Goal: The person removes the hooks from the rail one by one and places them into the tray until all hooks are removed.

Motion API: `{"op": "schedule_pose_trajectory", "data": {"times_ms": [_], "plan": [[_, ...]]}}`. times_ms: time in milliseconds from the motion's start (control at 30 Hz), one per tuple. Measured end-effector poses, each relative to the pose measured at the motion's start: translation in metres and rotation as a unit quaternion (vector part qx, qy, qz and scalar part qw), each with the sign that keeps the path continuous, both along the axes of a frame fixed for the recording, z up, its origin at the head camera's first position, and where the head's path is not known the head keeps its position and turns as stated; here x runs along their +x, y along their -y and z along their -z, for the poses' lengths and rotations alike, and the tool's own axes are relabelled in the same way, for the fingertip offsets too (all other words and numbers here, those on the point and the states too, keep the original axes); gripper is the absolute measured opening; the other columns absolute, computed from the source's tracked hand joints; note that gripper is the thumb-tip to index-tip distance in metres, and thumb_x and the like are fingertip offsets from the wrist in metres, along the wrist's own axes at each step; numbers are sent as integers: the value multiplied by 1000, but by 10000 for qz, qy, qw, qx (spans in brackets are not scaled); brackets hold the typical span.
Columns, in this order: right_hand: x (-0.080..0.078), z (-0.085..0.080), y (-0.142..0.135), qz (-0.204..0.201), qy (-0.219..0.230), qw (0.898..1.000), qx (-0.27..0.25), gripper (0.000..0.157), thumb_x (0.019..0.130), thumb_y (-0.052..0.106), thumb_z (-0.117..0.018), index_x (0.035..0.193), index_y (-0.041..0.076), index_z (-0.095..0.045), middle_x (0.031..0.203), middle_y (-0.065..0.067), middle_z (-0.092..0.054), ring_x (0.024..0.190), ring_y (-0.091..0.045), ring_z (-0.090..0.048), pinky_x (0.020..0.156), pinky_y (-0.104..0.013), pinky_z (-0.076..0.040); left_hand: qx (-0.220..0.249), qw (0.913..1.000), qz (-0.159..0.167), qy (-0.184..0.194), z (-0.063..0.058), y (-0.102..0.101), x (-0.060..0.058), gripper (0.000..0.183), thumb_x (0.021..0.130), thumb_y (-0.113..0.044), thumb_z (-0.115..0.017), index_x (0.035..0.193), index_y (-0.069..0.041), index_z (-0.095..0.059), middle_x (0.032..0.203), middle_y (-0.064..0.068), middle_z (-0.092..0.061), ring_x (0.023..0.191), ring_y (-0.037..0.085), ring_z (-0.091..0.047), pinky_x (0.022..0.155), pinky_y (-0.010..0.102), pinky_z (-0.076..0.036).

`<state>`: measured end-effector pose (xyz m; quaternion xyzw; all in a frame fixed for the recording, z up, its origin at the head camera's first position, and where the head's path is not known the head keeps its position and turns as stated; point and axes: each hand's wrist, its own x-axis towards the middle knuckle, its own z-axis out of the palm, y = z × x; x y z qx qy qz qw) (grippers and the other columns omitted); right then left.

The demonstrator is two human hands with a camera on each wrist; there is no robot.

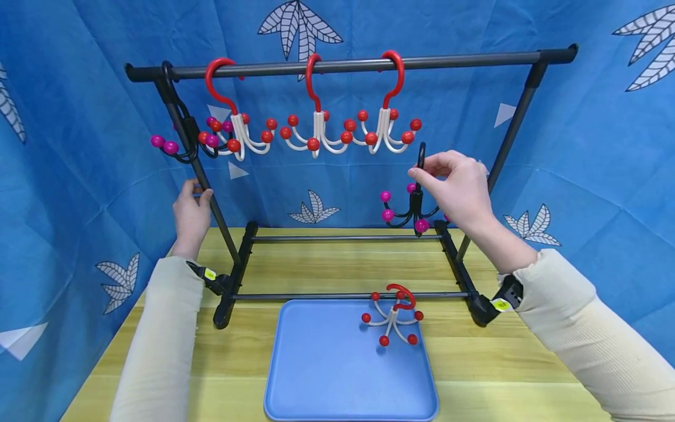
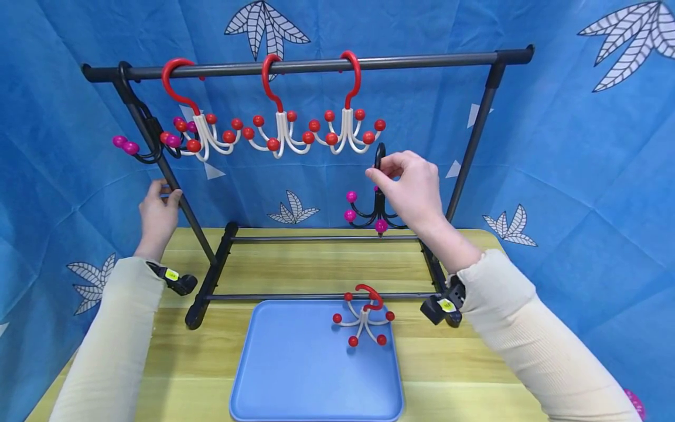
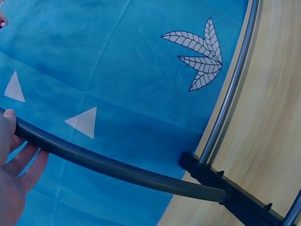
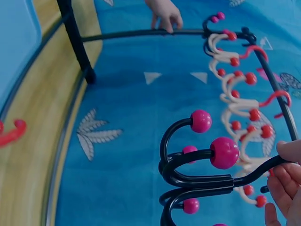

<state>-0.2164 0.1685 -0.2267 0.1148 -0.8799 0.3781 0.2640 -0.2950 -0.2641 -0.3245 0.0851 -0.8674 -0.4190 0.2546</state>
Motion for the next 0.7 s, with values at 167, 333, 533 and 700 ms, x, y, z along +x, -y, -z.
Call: {"op": "schedule_pose_trajectory", "data": {"times_ms": [167, 333, 533, 700], "plan": [[4, 21, 9, -217, 215, 9995, 119, 26, 83, 31, -65, 89, 6, -68, 90, -8, -64, 84, -19, -58, 69, -34, -41, 34, 10000, -55, 31, 0, -1, 1, 39, 97, -27, -40, 129, -4, -41, 120, 19, -50, 104, 33, -51, 87, 46, -43], [9, 38, 18, -473, 349, 9978, 313, 19, 82, 28, -68, 84, 9, -68, 85, -4, -63, 79, -17, -57, 62, -31, -42, 5, 10000, -64, 32, -1, -2, 1, 39, 97, -27, -40, 129, -5, -41, 119, 19, -51, 103, 33, -51, 86, 46, -43], [15, 54, 28, -827, 679, 9929, 518, 16, 81, 28, -69, 83, 12, -68, 81, 0, -62, 78, -14, -57, 61, -30, -43, 8, 10000, -67, 30, -1, -2, 1, 39, 97, -27, -40, 129, -5, -42, 120, 19, -51, 105, 33, -51, 88, 46, -43], [19, 66, 38, -1032, 1019, 9878, 564, 15, 80, 28, -70, 82, 14, -68, 79, 2, -60, 78, -14, -56, 62, -29, -44, 4, 10000, -61, 25, -1, -2, 0, 38, 97, -27, -40, 128, -5, -42, 120, 19, -51, 105, 33, -51, 88, 46, -43]]}}
